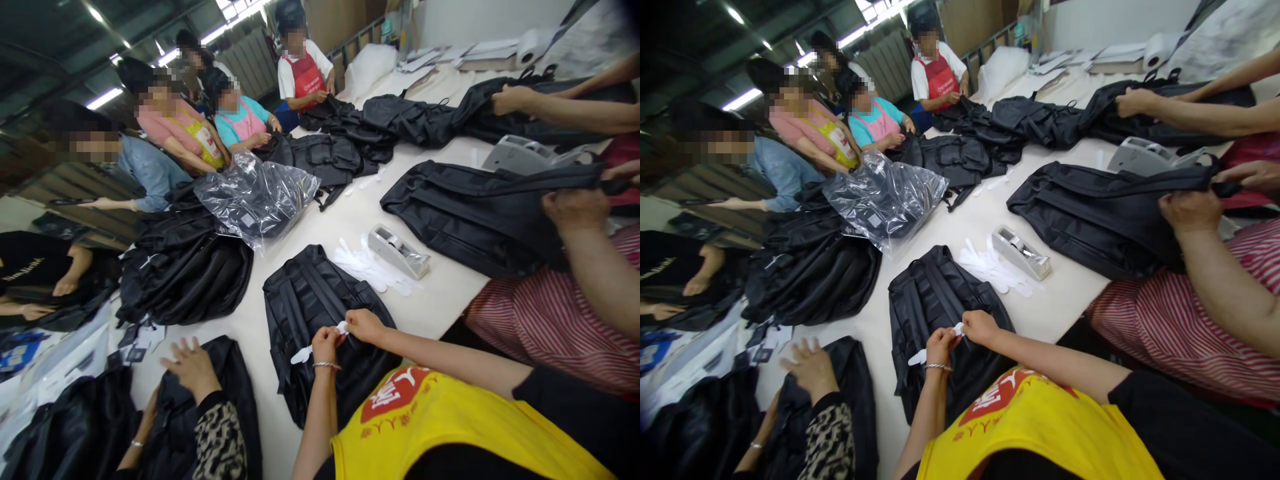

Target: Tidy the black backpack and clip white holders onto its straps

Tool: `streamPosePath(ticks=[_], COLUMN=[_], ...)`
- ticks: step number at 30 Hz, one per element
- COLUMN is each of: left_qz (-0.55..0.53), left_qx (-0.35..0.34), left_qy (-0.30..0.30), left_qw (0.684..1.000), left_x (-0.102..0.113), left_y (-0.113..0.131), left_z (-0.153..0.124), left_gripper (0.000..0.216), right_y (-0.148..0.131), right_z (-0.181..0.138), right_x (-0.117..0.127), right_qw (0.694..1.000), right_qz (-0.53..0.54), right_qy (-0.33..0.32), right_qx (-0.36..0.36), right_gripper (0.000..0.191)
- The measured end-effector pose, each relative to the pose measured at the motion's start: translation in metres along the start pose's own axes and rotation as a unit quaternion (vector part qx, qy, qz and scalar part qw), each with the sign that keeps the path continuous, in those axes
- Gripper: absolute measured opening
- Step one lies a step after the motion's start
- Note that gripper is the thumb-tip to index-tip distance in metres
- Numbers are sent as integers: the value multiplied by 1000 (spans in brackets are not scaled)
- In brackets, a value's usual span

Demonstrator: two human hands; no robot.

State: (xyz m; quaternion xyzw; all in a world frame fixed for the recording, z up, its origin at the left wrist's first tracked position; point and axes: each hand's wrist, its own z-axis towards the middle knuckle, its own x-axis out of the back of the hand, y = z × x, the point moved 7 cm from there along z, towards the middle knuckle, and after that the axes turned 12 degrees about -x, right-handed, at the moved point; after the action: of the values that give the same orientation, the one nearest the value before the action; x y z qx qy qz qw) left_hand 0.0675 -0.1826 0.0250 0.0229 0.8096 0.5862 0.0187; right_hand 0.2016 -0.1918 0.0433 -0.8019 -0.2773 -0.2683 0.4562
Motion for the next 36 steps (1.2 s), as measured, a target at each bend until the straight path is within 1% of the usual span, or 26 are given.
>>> streamPosePath(ticks=[1, 3, 6, 7, 8, 9, 11, 13, 15, 17, 19, 22, 23, 25, 26, 27, 29, 30, 31, 34, 36], left_qz=[10, 70, 186, 207, 210, 195, 142, 82, 33, -6, -18, -23, -27, -52, -76, -105, -168, -193, -212, -250, -257], left_qx=[-11, -65, -176, -195, -193, -164, -62, 28, 63, 82, 120, 182, 201, 223, 225, 223, 215, 217, 221, 218, 200], left_qy=[-6, -30, -53, -52, -44, -28, 15, 54, 78, 84, 54, -33, -53, -78, -85, -90, -95, -96, -96, -93, -69], left_qw=[1000, 995, 965, 957, 957, 966, 988, 995, 994, 993, 991, 983, 978, 970, 968, 965, 957, 952, 947, 939, 943], left_x=[0, -2, -4, -3, -1, 3, 15, 26, 35, 40, 36, 15, 7, -6, -11, -15, -19, -20, -21, -24, -24], left_y=[2, 10, 24, 25, 22, 14, -9, -31, -41, -48, -54, -62, -63, -60, -56, -51, -39, -34, -31, -26, -26], left_z=[0, -1, -2, -2, -1, 1, 3, 0, -5, -13, -21, -31, -33, -36, -36, -37, -40, -42, -45, -49, -47], left_gripper=[20, 18, 16, 16, 16, 16, 18, 20, 23, 27, 31, 37, 39, 39, 37, 35, 35, 36, 37, 37, 35], right_y=[0, -1, -2, 0, 2, 5, 15, 27, 40, 45, 42, 27, 21, 12, 12, 14, 25, 30, 34, 36, 31], right_z=[1, 1, 2, 2, 2, 3, 5, 7, 9, 9, 10, 11, 11, 9, 8, 7, 2, -1, -6, -20, -26], right_x=[-1, -2, -5, -4, -3, -1, 6, 12, 12, 9, 5, 0, -2, -5, -5, -4, 2, 4, 4, -5, -8], right_qw=[1000, 1000, 998, 997, 998, 998, 998, 996, 996, 997, 999, 998, 997, 996, 995, 993, 982, 977, 976, 981, 984], right_qz=[-1, 11, 43, 49, 53, 54, 58, 66, 67, 51, 11, -51, -60, -35, 1, 51, 150, 175, 176, 99, 83], right_qy=[-7, -25, -53, -53, -44, -26, 22, 54, 49, 24, 0, -30, -46, -82, -98, -107, -101, -97, -105, -151, -145], right_qx=[0, 6, 13, 9, 6, 2, -7, -22, -45, -53, -44, -14, 0, 22, 18, 1, -49, -66, -74, -71, -64], right_gripper=[15, 15, 17, 17, 17, 17, 15, 15, 16, 15, 16, 21, 23, 26, 28, 30, 35, 37, 38, 41, 38])
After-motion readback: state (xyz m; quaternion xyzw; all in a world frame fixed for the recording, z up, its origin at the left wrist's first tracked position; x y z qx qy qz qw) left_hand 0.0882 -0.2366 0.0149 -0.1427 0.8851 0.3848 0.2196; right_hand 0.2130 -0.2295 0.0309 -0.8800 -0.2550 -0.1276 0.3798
